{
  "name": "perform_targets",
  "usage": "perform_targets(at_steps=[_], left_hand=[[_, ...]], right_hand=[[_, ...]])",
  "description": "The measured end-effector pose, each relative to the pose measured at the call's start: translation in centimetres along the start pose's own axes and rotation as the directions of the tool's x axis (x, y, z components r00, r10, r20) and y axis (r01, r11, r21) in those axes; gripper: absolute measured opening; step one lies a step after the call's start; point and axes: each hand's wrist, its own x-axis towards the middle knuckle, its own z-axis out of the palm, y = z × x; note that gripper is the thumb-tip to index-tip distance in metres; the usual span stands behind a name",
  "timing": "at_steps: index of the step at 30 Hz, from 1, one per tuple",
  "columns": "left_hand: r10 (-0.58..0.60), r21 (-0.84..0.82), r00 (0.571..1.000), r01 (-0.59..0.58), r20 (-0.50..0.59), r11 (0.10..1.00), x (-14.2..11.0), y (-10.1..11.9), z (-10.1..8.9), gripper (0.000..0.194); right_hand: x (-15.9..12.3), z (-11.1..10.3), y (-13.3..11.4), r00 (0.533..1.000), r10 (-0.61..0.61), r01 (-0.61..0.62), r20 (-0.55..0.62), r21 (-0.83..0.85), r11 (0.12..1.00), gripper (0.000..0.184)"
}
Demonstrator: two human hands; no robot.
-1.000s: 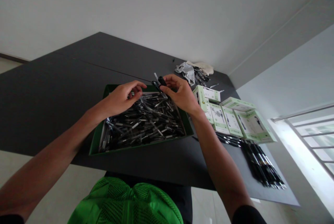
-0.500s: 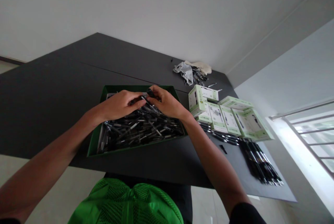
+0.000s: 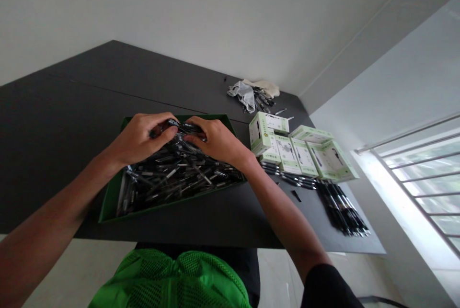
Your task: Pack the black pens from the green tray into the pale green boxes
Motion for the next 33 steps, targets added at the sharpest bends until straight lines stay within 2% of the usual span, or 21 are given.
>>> perform_targets(at_steps=[3, 8, 11, 13, 16, 19, 22, 24, 26, 28, 30, 32, 33], left_hand=[[0.033, -0.051, 0.999, -0.033, -0.003, 0.998, -0.2, 0.1, -0.1, 0.027], [0.046, -0.183, 0.999, -0.041, 0.023, 0.982, -0.3, 0.2, 0.0, 0.023], [0.053, -0.242, 0.998, -0.043, 0.035, 0.969, -0.2, -0.2, 0.2, 0.025], [0.048, -0.283, 0.999, -0.042, 0.015, 0.958, -0.2, -0.6, 0.4, 0.031], [0.005, -0.338, 1.000, -0.007, -0.009, 0.941, -0.3, -1.1, 0.6, 0.037], [-0.023, -0.372, 1.000, 0.019, -0.005, 0.928, -0.2, -1.4, 0.8, 0.039], [-0.031, -0.400, 1.000, 0.031, 0.006, 0.916, -0.1, -1.4, 0.9, 0.041], [-0.029, -0.415, 0.999, 0.035, 0.021, 0.909, -0.1, -1.5, 1.0, 0.042], [-0.025, -0.421, 0.999, 0.037, 0.034, 0.906, -0.1, -1.7, 1.1, 0.042], [-0.027, -0.423, 0.999, 0.042, 0.041, 0.905, -0.1, -1.8, 1.1, 0.041], [-0.033, -0.423, 0.999, 0.048, 0.043, 0.905, -0.2, -2.0, 1.2, 0.042], [-0.039, -0.417, 0.998, 0.052, 0.040, 0.907, -0.2, -2.1, 1.2, 0.042], [-0.041, -0.412, 0.998, 0.054, 0.040, 0.910, -0.2, -2.1, 1.2, 0.042]], right_hand=[[-0.1, -0.4, -0.5, 1.000, -0.010, 0.009, -0.014, -0.024, 1.000, 0.017], [-0.2, -1.2, -0.4, 0.986, -0.161, 0.158, -0.052, -0.051, 0.986, 0.014], [-0.4, -2.1, -0.3, 0.979, -0.182, 0.172, -0.091, -0.110, 0.979, 0.015], [-0.6, -3.3, -0.4, 0.970, -0.185, 0.165, -0.154, -0.135, 0.977, 0.015], [-1.5, -6.5, -0.6, 0.934, -0.175, 0.126, -0.312, -0.172, 0.977, 0.015], [-3.6, -10.7, -0.6, 0.840, -0.126, 0.040, -0.527, -0.171, 0.984, 0.015], [-7.0, -14.5, 0.0, 0.687, -0.030, -0.097, -0.726, -0.133, 0.986, 0.022], [-9.9, -16.4, 1.1, 0.601, 0.040, -0.239, -0.798, -0.132, 0.962, 0.025], [-13.2, -17.6, 2.8, 0.536, 0.119, -0.400, -0.836, -0.127, 0.908, 0.026], [-16.6, -18.3, 5.1, 0.516, 0.233, -0.587, -0.824, -0.142, 0.797, 0.031], [-19.9, -18.5, 7.8, 0.521, 0.377, -0.753, -0.765, -0.205, 0.625, 0.036], [-22.8, -18.4, 10.6, 0.488, 0.563, -0.871, -0.667, -0.324, 0.370, 0.039], [-23.9, -18.2, 11.9, 0.467, 0.611, -0.884, -0.639, -0.348, 0.311, 0.038]])
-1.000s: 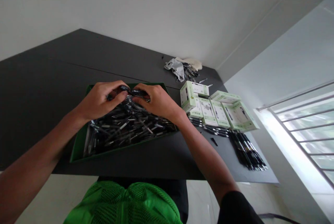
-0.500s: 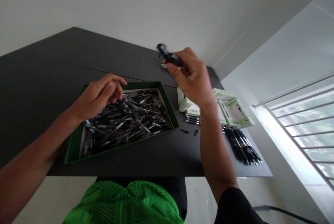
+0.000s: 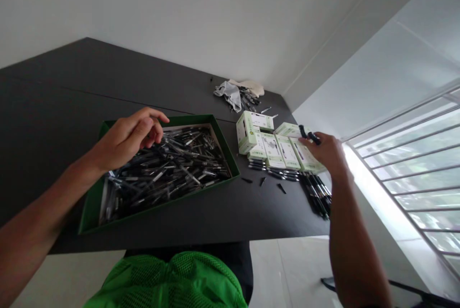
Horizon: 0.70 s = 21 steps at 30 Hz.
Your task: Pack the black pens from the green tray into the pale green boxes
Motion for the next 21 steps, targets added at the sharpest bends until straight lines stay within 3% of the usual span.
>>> perform_targets(at_steps=[3, 7, 14, 21], left_hand=[[-0.009, 0.005, 1.000, 0.009, 0.003, 1.000, 0.0, 0.0, 0.0, 0.042], [-0.002, -0.004, 1.000, 0.002, 0.008, 1.000, 0.1, 0.3, 0.0, 0.042], [-0.004, 0.036, 1.000, 0.004, 0.012, 0.999, 0.1, 0.8, 0.1, 0.041], [0.000, 0.022, 1.000, -0.001, 0.009, 1.000, 0.1, 0.7, 0.1, 0.039]], right_hand=[[0.2, 2.8, 2.7, 0.993, 0.084, -0.073, 0.082, -0.128, 0.989, 0.043], [0.4, 4.9, 3.5, 0.982, 0.132, -0.105, 0.138, -0.189, 0.976, 0.059], [1.3, 6.4, 2.7, 0.981, 0.122, -0.089, 0.152, -0.204, 0.975, 0.058], [1.8, 7.7, 3.5, 0.984, 0.056, -0.031, 0.169, -0.149, 0.988, 0.050]])
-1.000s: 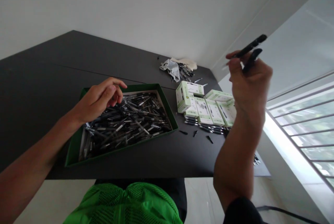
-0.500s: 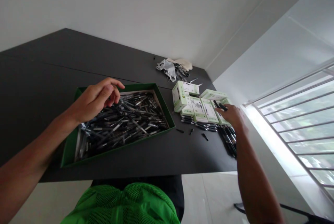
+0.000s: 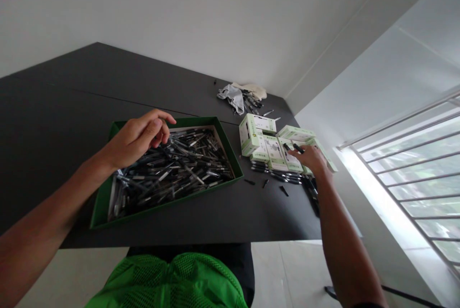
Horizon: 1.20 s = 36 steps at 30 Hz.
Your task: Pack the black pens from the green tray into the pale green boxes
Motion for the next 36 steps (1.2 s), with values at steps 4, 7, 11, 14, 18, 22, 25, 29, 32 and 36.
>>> perform_targets(at_steps=[4, 7, 11, 14, 18, 22, 25, 29, 32, 36], left_hand=[[0.004, -0.014, 1.000, -0.004, -0.001, 1.000, -0.1, -0.1, -0.1, 0.039], [0.009, -0.014, 1.000, -0.009, -0.002, 1.000, -0.1, -0.2, -0.1, 0.039], [0.011, -0.017, 1.000, -0.011, 0.000, 1.000, -0.1, -0.1, 0.0, 0.041], [0.008, -0.020, 1.000, -0.008, -0.003, 1.000, 0.0, -0.1, 0.0, 0.041], [0.009, -0.009, 1.000, -0.009, -0.004, 1.000, -0.1, 0.0, 0.0, 0.039], [0.016, 0.024, 1.000, -0.016, -0.008, 1.000, -0.1, 0.1, -0.1, 0.035], [0.016, 0.032, 1.000, -0.015, -0.012, 0.999, 0.0, 0.1, 0.0, 0.034], [0.018, 0.040, 1.000, -0.018, -0.011, 0.999, 0.0, 0.2, 0.0, 0.035], [0.019, 0.038, 1.000, -0.018, -0.009, 0.999, 0.0, 0.3, 0.1, 0.036], [0.024, 0.030, 1.000, -0.023, -0.005, 0.999, 0.0, 0.3, 0.1, 0.036]], right_hand=[[-0.1, 0.0, 0.2, 0.997, -0.041, 0.045, -0.058, 0.072, 0.996, 0.057], [-0.7, -0.2, -0.2, 0.988, -0.093, 0.111, -0.120, 0.151, 0.982, 0.058], [-2.0, 0.0, -1.1, 0.971, -0.171, 0.207, -0.169, 0.231, 0.951, 0.047], [-2.9, 0.2, -1.7, 0.957, -0.200, 0.251, -0.208, 0.258, 0.933, 0.044], [-3.6, 0.3, -2.1, 0.942, -0.196, 0.270, -0.273, 0.268, 0.925, 0.042], [-3.8, 0.9, -2.4, 0.936, -0.173, 0.262, -0.306, 0.278, 0.924, 0.043], [-3.9, 1.2, -2.6, 0.933, -0.172, 0.267, -0.317, 0.286, 0.920, 0.043], [-3.9, 1.2, -2.7, 0.922, -0.190, 0.292, -0.338, 0.283, 0.914, 0.044], [-4.0, 1.1, -2.8, 0.915, -0.192, 0.297, -0.354, 0.273, 0.915, 0.042], [-4.3, 1.3, -3.0, 0.919, -0.171, 0.268, -0.356, 0.245, 0.932, 0.038]])
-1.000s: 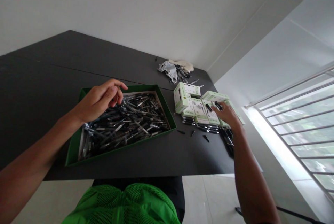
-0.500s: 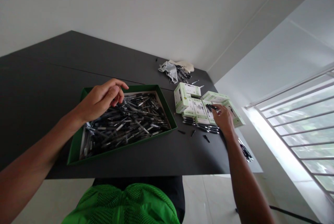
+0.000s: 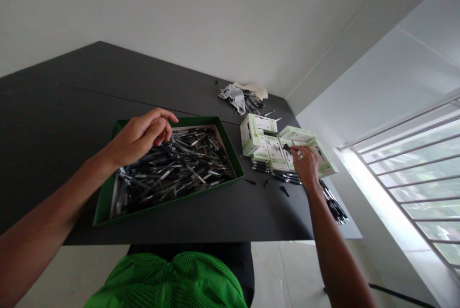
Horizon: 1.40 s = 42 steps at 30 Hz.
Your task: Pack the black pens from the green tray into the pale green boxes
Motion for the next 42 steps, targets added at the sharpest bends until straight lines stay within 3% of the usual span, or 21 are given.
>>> perform_targets(at_steps=[8, 21, 25, 28, 32, 35, 37, 39, 42], left_hand=[[0.001, 0.016, 1.000, 0.000, -0.017, 1.000, 0.0, 0.0, 0.0, 0.037], [-0.012, 0.015, 0.999, 0.013, -0.038, 1.000, 0.0, 0.2, -0.1, 0.038], [-0.022, 0.041, 0.999, 0.023, -0.033, 0.999, 0.1, 0.1, -0.1, 0.038], [-0.055, 0.114, 0.998, 0.052, 0.018, 0.992, 0.2, -0.2, 0.0, 0.040], [-0.111, 0.312, 0.980, 0.055, 0.163, 0.948, 0.3, -1.0, 0.1, 0.045], [-0.067, 0.377, 0.967, -0.032, 0.248, 0.926, 0.3, -1.5, 0.2, 0.047], [-0.017, 0.409, 0.969, -0.088, 0.248, 0.908, 0.5, -1.7, 0.2, 0.047], [0.027, 0.445, 0.974, -0.127, 0.224, 0.886, 0.6, -1.9, 0.1, 0.047], [0.053, 0.502, 0.980, -0.145, 0.192, 0.853, 0.7, -2.4, 0.0, 0.045]], right_hand=[[-0.9, 0.1, -0.5, 0.998, 0.054, -0.052, 0.025, -0.108, 0.993, 0.027], [0.4, 0.0, -0.7, 0.996, 0.078, -0.074, 0.043, -0.088, 0.993, 0.028], [0.9, -1.1, -3.3, 0.999, 0.006, -0.005, 0.052, -0.017, 1.000, 0.027], [0.7, -3.1, -8.2, 0.987, -0.158, 0.153, 0.024, 0.147, 0.977, 0.026], [0.0, -5.8, -17.4, 0.871, -0.492, 0.436, 0.016, 0.439, 0.786, 0.018], [0.0, -5.5, -23.3, 0.672, -0.727, 0.562, 0.141, 0.541, 0.625, 0.017], [0.5, -3.8, -26.2, 0.593, -0.777, 0.599, 0.211, 0.529, 0.601, 0.020], [1.3, -1.7, -28.2, 0.562, -0.776, 0.615, 0.287, 0.482, 0.624, 0.024], [2.6, 1.2, -30.1, 0.553, -0.723, 0.628, 0.415, 0.363, 0.688, 0.030]])
